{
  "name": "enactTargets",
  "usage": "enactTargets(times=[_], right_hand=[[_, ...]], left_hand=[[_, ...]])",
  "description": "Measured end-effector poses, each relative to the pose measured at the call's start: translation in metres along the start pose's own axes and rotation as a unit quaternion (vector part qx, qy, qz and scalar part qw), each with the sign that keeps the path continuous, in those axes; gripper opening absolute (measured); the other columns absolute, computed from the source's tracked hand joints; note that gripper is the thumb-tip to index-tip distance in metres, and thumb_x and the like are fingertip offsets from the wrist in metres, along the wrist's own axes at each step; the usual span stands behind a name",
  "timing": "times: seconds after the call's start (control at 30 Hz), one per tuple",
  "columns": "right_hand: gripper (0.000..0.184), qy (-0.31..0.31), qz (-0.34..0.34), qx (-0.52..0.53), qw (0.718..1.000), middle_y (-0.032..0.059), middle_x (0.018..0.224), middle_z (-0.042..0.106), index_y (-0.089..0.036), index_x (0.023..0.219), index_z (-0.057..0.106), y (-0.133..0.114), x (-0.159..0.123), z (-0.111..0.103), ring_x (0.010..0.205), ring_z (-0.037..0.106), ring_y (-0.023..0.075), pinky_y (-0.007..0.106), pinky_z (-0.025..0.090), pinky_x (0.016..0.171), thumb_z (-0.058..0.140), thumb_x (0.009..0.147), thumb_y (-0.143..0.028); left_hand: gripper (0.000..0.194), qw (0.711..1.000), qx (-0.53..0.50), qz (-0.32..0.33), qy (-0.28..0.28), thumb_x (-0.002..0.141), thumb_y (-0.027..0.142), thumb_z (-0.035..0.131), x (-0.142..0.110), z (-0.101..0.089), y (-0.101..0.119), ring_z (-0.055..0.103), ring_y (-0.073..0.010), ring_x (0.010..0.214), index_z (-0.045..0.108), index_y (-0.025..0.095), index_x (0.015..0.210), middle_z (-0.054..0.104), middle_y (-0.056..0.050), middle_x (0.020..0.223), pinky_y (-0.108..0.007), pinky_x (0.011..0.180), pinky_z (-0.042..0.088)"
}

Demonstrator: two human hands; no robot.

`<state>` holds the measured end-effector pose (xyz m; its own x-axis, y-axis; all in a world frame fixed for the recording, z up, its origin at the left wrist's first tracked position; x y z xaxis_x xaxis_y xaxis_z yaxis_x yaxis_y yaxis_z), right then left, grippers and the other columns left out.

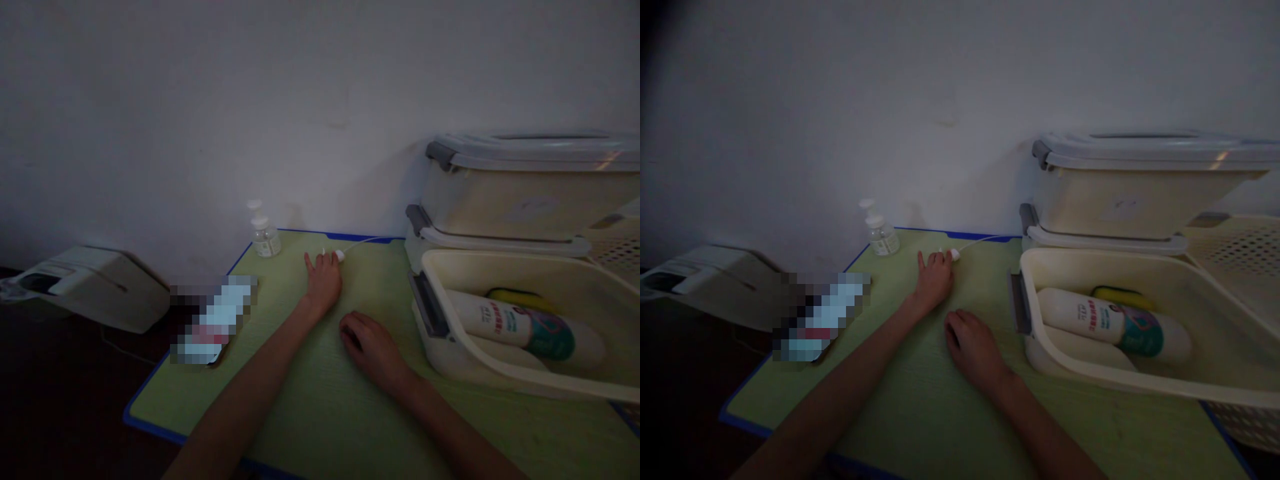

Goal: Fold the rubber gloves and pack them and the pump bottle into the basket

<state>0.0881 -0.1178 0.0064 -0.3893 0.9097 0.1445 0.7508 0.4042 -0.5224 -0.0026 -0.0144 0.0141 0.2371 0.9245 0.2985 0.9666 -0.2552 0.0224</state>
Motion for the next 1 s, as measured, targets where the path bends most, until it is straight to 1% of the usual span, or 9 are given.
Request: enactTargets(times=[0.1,0.27,0.4,0.53,0.67,0.8,0.87,1.0], right_hand=[[0.014,0.006,-0.009,0.004,1.000,0.0025,0.073,0.054,-0.018,0.073,0.049,-0.001,0.000,0.000,0.070,0.050,0.0146,0.026,0.038,0.064,0.042,0.080,-0.009],[0.014,0.001,-0.006,0.003,1.000,0.0027,0.073,0.054,-0.018,0.073,0.049,-0.001,0.000,-0.001,0.069,0.050,0.0145,0.026,0.037,0.063,0.041,0.081,-0.010],[0.014,0.005,-0.008,0.002,1.000,0.0031,0.075,0.055,-0.018,0.074,0.050,-0.001,-0.001,0.000,0.070,0.051,0.0146,0.026,0.038,0.065,0.042,0.080,-0.009],[0.013,0.004,-0.005,0.000,1.000,0.0038,0.076,0.056,-0.017,0.075,0.051,0.000,-0.001,0.000,0.072,0.052,0.0151,0.026,0.039,0.066,0.043,0.080,-0.009],[0.012,-0.005,0.000,-0.001,1.000,0.0045,0.078,0.057,-0.017,0.076,0.052,0.001,-0.001,0.001,0.074,0.053,0.0158,0.027,0.039,0.067,0.044,0.079,-0.008],[0.013,-0.005,-0.006,-0.006,1.000,0.0052,0.079,0.058,-0.017,0.076,0.052,0.002,0.000,0.003,0.075,0.053,0.0165,0.028,0.040,0.069,0.043,0.080,-0.010],[0.013,-0.003,-0.005,-0.008,1.000,0.0053,0.079,0.058,-0.017,0.076,0.052,0.002,-0.001,0.003,0.075,0.053,0.0166,0.028,0.040,0.069,0.043,0.081,-0.010],[0.012,-0.005,-0.005,-0.007,1.000,0.0044,0.078,0.057,-0.017,0.076,0.052,0.001,-0.001,0.001,0.075,0.053,0.0161,0.027,0.039,0.069,0.043,0.080,-0.010]], left_hand=[[0.039,1.000,0.011,0.013,-0.006,0.088,0.008,0.029,0.000,-0.007,0.002,0.052,-0.0272,0.107,0.047,0.003,0.122,0.059,-0.019,0.110,-0.059,0.106,0.014],[0.036,0.999,0.014,0.029,-0.022,0.086,0.004,0.029,0.000,-0.018,0.005,0.056,-0.0260,0.102,0.055,0.004,0.110,0.063,-0.018,0.102,-0.056,0.107,0.014],[0.034,0.999,0.014,0.034,-0.029,0.085,0.001,0.030,0.000,-0.021,0.007,0.058,-0.0247,0.099,0.058,0.006,0.103,0.065,-0.017,0.099,-0.053,0.106,0.018],[0.034,0.999,0.019,0.038,-0.033,0.085,0.001,0.029,-0.003,-0.020,0.010,0.058,-0.0254,0.098,0.059,0.004,0.103,0.064,-0.019,0.100,-0.049,0.104,0.023],[0.037,0.998,0.028,0.034,-0.037,0.084,-0.001,0.027,-0.008,-0.018,0.014,0.058,-0.0275,0.098,0.057,0.000,0.107,0.063,-0.023,0.103,-0.046,0.099,0.030],[0.038,0.998,0.041,0.025,-0.045,0.083,-0.002,0.026,-0.013,-0.019,0.016,0.059,-0.0292,0.095,0.058,0.001,0.104,0.062,-0.024,0.100,-0.042,0.086,0.040],[0.038,0.997,0.053,0.024,-0.049,0.083,-0.002,0.026,-0.016,-0.021,0.015,0.059,-0.0288,0.093,0.058,0.002,0.101,0.063,-0.023,0.099,-0.039,0.081,0.042],[0.037,0.995,0.079,0.029,-0.054,0.083,-0.002,0.027,-0.027,-0.026,0.012,0.059,-0.0277,0.092,0.059,0.002,0.102,0.063,-0.022,0.099,-0.037,0.078,0.043]])
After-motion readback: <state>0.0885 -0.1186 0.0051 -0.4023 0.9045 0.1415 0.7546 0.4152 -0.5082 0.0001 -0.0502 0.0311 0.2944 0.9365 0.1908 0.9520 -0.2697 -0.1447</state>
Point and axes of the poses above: each hand's wrist, its own x-axis towards the middle knuckle, its own z-axis out of the palm, y = z × x, the point moved 3 cm from there along x, towards the middle knuckle
